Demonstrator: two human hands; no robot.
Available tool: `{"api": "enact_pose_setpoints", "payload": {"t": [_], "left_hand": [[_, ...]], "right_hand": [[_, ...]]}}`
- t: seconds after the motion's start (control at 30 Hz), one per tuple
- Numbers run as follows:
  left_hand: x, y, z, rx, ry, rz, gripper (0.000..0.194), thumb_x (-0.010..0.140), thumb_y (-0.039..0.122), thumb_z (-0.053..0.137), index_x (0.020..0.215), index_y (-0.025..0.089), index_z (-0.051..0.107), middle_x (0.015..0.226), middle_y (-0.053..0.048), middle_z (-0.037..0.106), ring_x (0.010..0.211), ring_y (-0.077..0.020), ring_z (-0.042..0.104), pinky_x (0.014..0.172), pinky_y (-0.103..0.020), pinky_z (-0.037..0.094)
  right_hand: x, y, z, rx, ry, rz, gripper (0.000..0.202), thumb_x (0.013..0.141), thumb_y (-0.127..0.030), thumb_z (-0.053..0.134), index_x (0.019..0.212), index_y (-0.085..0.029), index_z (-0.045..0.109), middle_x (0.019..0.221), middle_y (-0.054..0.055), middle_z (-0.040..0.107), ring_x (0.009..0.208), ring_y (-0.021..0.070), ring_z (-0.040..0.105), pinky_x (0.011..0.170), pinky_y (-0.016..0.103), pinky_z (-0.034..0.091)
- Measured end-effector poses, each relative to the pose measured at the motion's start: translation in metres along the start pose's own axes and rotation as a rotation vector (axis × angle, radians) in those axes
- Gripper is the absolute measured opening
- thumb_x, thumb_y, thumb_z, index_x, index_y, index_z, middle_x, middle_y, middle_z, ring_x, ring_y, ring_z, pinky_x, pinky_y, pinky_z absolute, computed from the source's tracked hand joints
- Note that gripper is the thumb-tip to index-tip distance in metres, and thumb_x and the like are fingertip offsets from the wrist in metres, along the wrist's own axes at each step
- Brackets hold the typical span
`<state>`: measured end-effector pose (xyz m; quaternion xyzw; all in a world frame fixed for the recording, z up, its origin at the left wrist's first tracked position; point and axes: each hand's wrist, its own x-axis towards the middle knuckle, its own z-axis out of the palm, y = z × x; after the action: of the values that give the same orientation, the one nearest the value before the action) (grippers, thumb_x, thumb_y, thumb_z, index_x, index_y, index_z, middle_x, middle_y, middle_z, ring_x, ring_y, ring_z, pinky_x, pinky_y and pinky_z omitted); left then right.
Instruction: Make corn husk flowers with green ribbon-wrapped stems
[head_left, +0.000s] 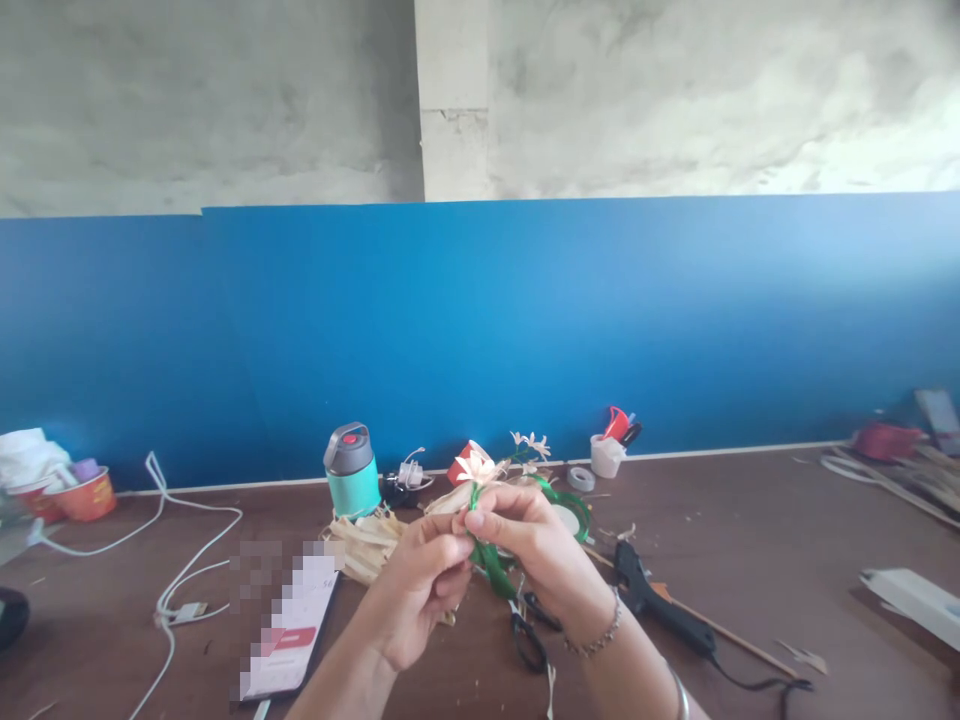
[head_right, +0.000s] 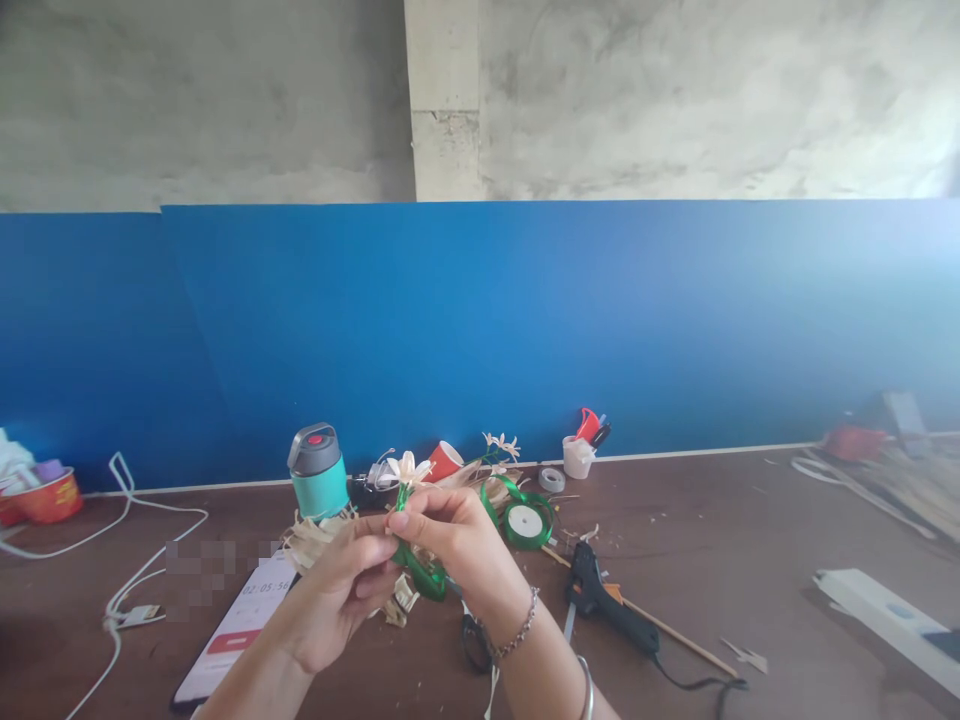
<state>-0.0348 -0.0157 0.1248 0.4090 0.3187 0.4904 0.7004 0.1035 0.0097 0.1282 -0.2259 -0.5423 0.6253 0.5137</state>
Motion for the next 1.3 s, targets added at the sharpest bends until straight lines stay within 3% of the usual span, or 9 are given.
{"api": "enact_pose_setpoints", "payload": {"t": [0.13, 0.33, 0.47, 0.6, 0.73, 0.87, 1.0, 1.13, 1.3], "left_hand": [[-0.001, 0.001, 0.001, 0.227, 0.037, 0.107, 0.014, 0.065, 0.024, 0.061, 0.061, 0.016, 0.05, 0.043, 0.011, 0.03, 0.038, -0.002, 0.018, 0.036, -0.016, 0.012], [-0.002, -0.002, 0.01, 0.535, 0.272, 0.421, 0.015, 0.068, 0.025, 0.062, 0.061, 0.017, 0.052, 0.05, 0.007, 0.044, 0.044, -0.0064, 0.036, 0.042, -0.017, 0.029], [-0.003, -0.01, 0.01, 0.73, 0.437, 0.567, 0.014, 0.073, 0.025, 0.058, 0.062, 0.019, 0.051, 0.05, 0.006, 0.046, 0.045, -0.0093, 0.041, 0.044, -0.02, 0.032], [-0.005, -0.011, 0.006, 0.933, 0.493, 0.691, 0.013, 0.074, 0.024, 0.057, 0.062, 0.018, 0.055, 0.057, 0.002, 0.052, 0.052, -0.0122, 0.047, 0.052, -0.024, 0.038], [-0.005, -0.005, 0.006, 0.72, 0.371, 0.543, 0.015, 0.073, 0.028, 0.059, 0.063, 0.017, 0.058, 0.052, 0.003, 0.052, 0.046, -0.0099, 0.044, 0.045, -0.021, 0.035], [-0.005, 0.001, 0.007, 0.37, 0.221, 0.304, 0.021, 0.068, 0.032, 0.065, 0.057, 0.017, 0.055, 0.039, 0.007, 0.043, 0.037, -0.0063, 0.035, 0.038, -0.018, 0.028], [-0.006, 0.005, 0.007, 0.091, 0.101, 0.152, 0.025, 0.061, 0.029, 0.073, 0.056, 0.017, 0.052, 0.044, 0.007, 0.047, 0.037, -0.0035, 0.033, 0.037, -0.016, 0.026], [-0.007, 0.004, 0.005, 0.007, 0.006, 0.047, 0.027, 0.059, 0.028, 0.076, 0.059, 0.017, 0.051, 0.045, 0.007, 0.046, 0.038, -0.0028, 0.033, 0.036, -0.014, 0.023], [-0.009, 0.004, 0.004, 0.094, 0.016, 0.085, 0.026, 0.061, 0.03, 0.073, 0.059, 0.017, 0.05, 0.044, 0.007, 0.045, 0.037, -0.0032, 0.033, 0.036, -0.015, 0.024]], "right_hand": [[0.0, -0.001, 0.004, -0.044, 0.024, 0.008, 0.022, 0.066, -0.031, 0.077, 0.058, -0.016, 0.063, 0.054, -0.003, 0.055, 0.052, 0.0083, 0.042, 0.051, 0.023, 0.031], [0.001, 0.001, 0.007, -0.138, 0.092, -0.059, 0.029, 0.067, -0.034, 0.074, 0.053, -0.016, 0.056, 0.053, -0.004, 0.047, 0.052, 0.0083, 0.037, 0.051, 0.024, 0.03], [0.002, 0.006, 0.007, -0.245, 0.15, -0.125, 0.027, 0.071, -0.033, 0.07, 0.055, -0.016, 0.056, 0.058, -0.002, 0.051, 0.055, 0.0102, 0.041, 0.054, 0.025, 0.033], [0.002, 0.005, 0.011, -0.29, 0.21, -0.122, 0.027, 0.069, -0.033, 0.071, 0.055, -0.016, 0.055, 0.057, -0.002, 0.05, 0.056, 0.0107, 0.042, 0.055, 0.025, 0.034], [0.0, -0.001, 0.013, -0.199, 0.202, -0.059, 0.03, 0.067, -0.037, 0.073, 0.054, -0.016, 0.057, 0.057, -0.002, 0.052, 0.055, 0.0099, 0.042, 0.053, 0.023, 0.034], [-0.001, -0.006, 0.007, -0.028, 0.014, 0.03, 0.024, 0.071, -0.038, 0.072, 0.066, -0.015, 0.065, 0.067, 0.002, 0.061, 0.061, 0.0112, 0.05, 0.058, 0.023, 0.039], [-0.001, -0.007, -0.003, 0.105, -0.128, 0.09, 0.015, 0.075, -0.03, 0.071, 0.073, -0.015, 0.07, 0.074, 0.003, 0.065, 0.065, 0.0112, 0.054, 0.06, 0.023, 0.042], [-0.001, -0.005, -0.005, 0.154, -0.157, 0.054, 0.011, 0.073, -0.025, 0.073, 0.069, -0.017, 0.069, 0.069, 0.001, 0.065, 0.063, 0.011, 0.055, 0.056, 0.022, 0.042], [-0.002, -0.003, 0.002, 0.123, -0.123, 0.008, 0.016, 0.072, -0.029, 0.073, 0.066, -0.017, 0.065, 0.066, 0.001, 0.064, 0.058, 0.0104, 0.054, 0.055, 0.023, 0.041]]}}
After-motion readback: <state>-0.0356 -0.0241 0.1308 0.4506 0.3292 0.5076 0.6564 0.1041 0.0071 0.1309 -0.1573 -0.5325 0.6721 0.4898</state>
